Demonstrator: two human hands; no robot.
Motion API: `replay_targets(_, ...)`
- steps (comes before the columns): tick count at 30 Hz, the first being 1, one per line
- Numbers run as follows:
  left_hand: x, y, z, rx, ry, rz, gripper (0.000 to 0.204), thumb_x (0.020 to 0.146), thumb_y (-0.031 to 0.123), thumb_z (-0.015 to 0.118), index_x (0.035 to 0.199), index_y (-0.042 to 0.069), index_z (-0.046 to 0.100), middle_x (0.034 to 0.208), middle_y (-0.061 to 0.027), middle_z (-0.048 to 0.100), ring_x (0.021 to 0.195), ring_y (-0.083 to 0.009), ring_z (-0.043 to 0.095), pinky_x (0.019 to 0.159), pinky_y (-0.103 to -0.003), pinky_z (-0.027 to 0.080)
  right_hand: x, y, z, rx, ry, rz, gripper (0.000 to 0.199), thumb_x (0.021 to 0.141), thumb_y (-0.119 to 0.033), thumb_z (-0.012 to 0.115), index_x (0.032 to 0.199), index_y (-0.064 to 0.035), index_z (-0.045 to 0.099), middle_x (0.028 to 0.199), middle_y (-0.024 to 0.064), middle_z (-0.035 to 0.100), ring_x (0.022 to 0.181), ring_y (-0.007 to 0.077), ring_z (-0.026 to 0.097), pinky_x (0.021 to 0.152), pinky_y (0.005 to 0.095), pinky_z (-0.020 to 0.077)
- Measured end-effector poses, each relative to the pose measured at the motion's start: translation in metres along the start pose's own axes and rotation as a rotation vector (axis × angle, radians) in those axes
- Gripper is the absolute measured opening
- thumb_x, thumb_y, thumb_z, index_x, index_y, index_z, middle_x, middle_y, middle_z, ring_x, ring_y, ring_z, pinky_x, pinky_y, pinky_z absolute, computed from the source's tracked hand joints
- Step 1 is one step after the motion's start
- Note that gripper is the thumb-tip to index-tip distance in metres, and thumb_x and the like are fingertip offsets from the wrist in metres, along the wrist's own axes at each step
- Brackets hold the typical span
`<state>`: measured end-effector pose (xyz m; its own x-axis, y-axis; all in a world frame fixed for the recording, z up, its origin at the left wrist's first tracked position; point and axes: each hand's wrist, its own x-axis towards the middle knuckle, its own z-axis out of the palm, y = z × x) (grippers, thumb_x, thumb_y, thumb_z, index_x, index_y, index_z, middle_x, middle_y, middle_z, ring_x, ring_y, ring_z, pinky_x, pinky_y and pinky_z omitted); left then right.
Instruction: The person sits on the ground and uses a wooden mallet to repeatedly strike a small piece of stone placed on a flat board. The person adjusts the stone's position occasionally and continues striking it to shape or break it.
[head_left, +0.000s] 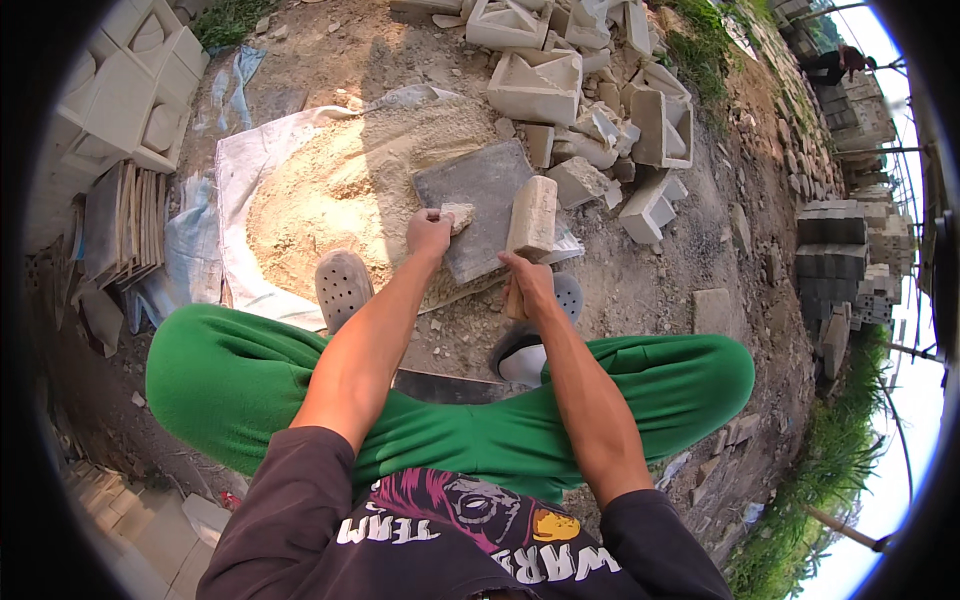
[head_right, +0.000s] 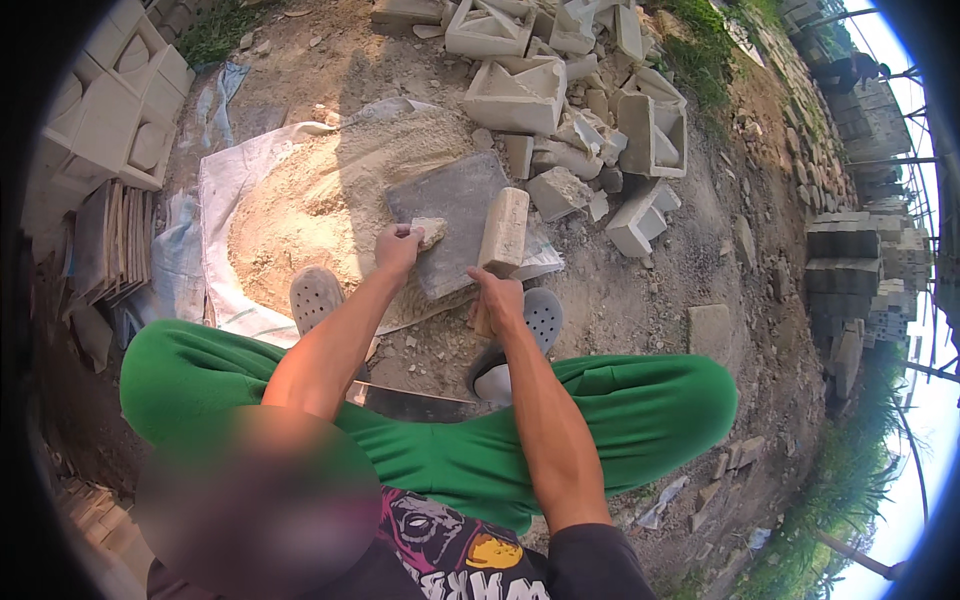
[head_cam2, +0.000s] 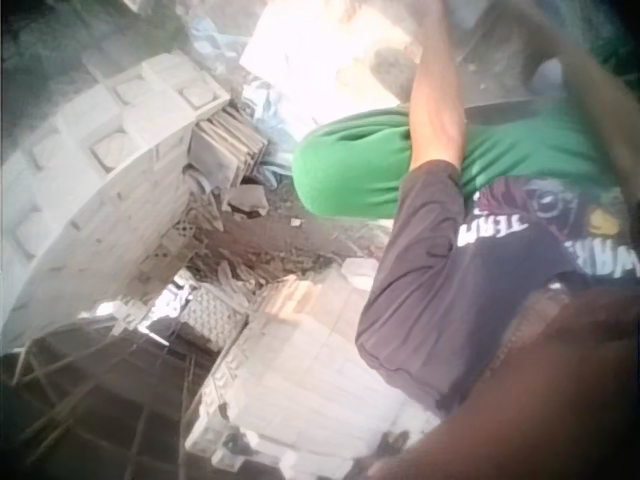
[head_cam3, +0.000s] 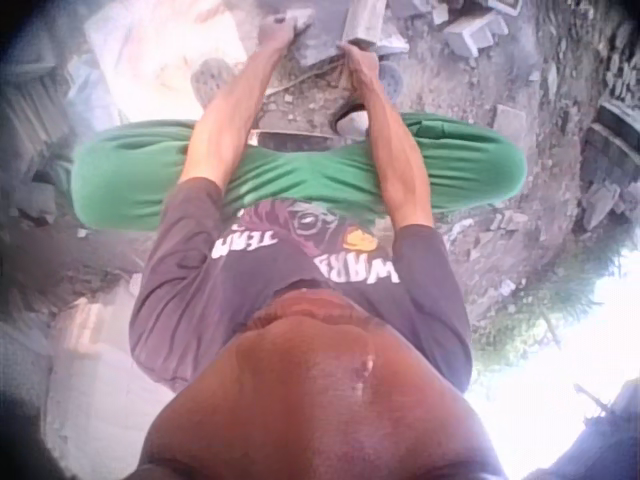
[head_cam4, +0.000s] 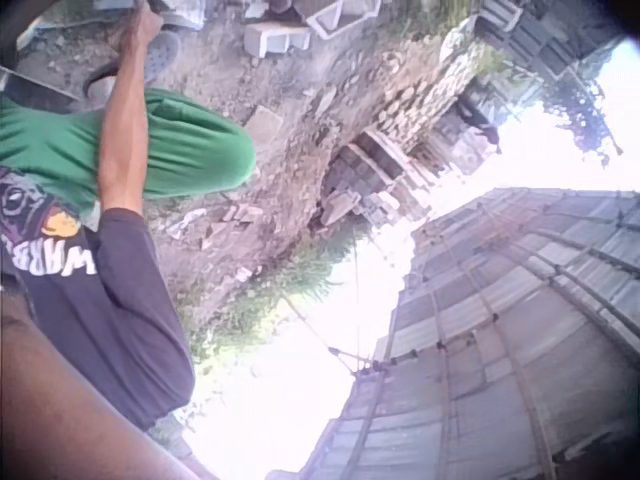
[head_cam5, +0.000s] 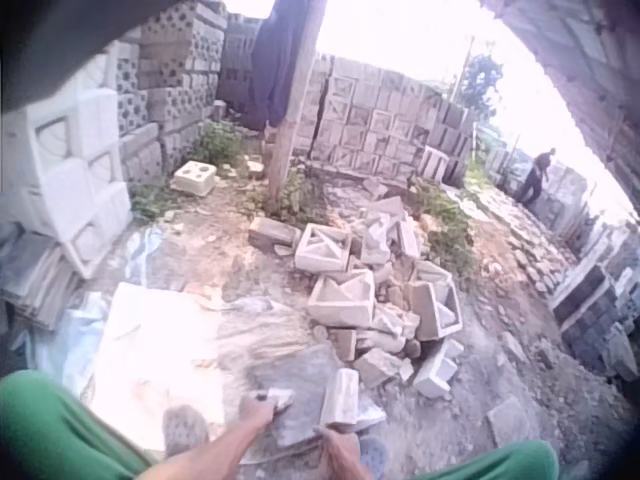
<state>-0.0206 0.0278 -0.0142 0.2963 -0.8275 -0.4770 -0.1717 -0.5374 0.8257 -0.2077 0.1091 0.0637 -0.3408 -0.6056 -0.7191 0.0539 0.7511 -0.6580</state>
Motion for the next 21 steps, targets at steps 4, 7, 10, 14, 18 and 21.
replay_targets(4,0.003,0.001,-0.002,0.067,-0.016,-0.041,0.032,0.081,0.028,0.077,0.098,0.002,0.071,0.091,-0.0101,0.072,0.083,-0.022,0.069,0.075,-0.035,0.052,-0.014,-0.058,0.01,-0.005,-0.063,-0.105,0.036,0.076,-0.026,0.083,0.087,0.0025,0.064,0.067,0.0056,0.06,0.05,0.0171,0.059,0.045,0.0324,0.0484)
replay_targets(7,0.002,-0.002,-0.003,0.11,0.006,0.036,0.028,0.082,0.024,0.076,0.096,0.0,0.07,0.085,-0.0094,0.072,0.074,-0.0184,0.069,0.07,-0.032,0.052,-0.027,-0.1,0.022,-0.034,-0.111,-0.245,0.027,0.078,-0.021,0.081,0.083,-0.0013,0.062,0.062,0.0044,0.056,0.046,0.0158,0.056,0.043,0.0313,0.0452)
replay_targets(10,-0.002,0.007,-0.007,0.214,0.02,0.067,0.029,0.081,0.028,0.077,0.093,0.002,0.071,0.083,-0.0098,0.073,0.075,-0.0203,0.07,0.072,-0.034,0.053,-0.024,-0.111,0.027,-0.154,-0.099,-0.431,0.024,0.079,-0.02,0.077,0.079,0.0008,0.066,0.062,0.0048,0.061,0.05,0.0142,0.061,0.046,0.0314,0.0478)
replay_targets(14,-0.002,0.021,-0.013,0.253,-0.027,0.013,0.028,0.079,0.032,0.078,0.089,0.006,0.075,0.082,-0.0091,0.074,0.076,-0.0214,0.07,0.073,-0.035,0.053,-0.006,-0.068,0.042,-0.31,-0.034,-0.379,0.024,0.075,-0.019,0.075,0.079,0.0026,0.067,0.063,0.0088,0.064,0.052,0.0197,0.064,0.051,0.036,0.0502)
replay_targets(18,-0.005,0.035,-0.02,0.354,-0.05,-0.077,0.03,0.078,0.035,0.079,0.09,0.008,0.078,0.084,-0.0086,0.074,0.076,-0.0217,0.07,0.072,-0.036,0.052,0.017,-0.03,0.036,-0.342,-0.103,-0.053,0.022,0.076,-0.017,0.071,0.082,0.0036,0.066,0.06,0.0074,0.061,0.049,0.0191,0.06,0.047,0.0343,0.0473)
replay_targets(21,-0.005,0.036,-0.022,0.344,-0.047,-0.065,0.031,0.078,0.035,0.08,0.091,0.007,0.078,0.084,-0.0087,0.074,0.076,-0.0219,0.07,0.072,-0.035,0.051,0.013,-0.049,0.027,-0.386,-0.15,-0.068,0.025,0.074,-0.02,0.073,0.077,0.0042,0.068,0.065,0.0109,0.066,0.053,0.0212,0.065,0.052,0.0356,0.0506)
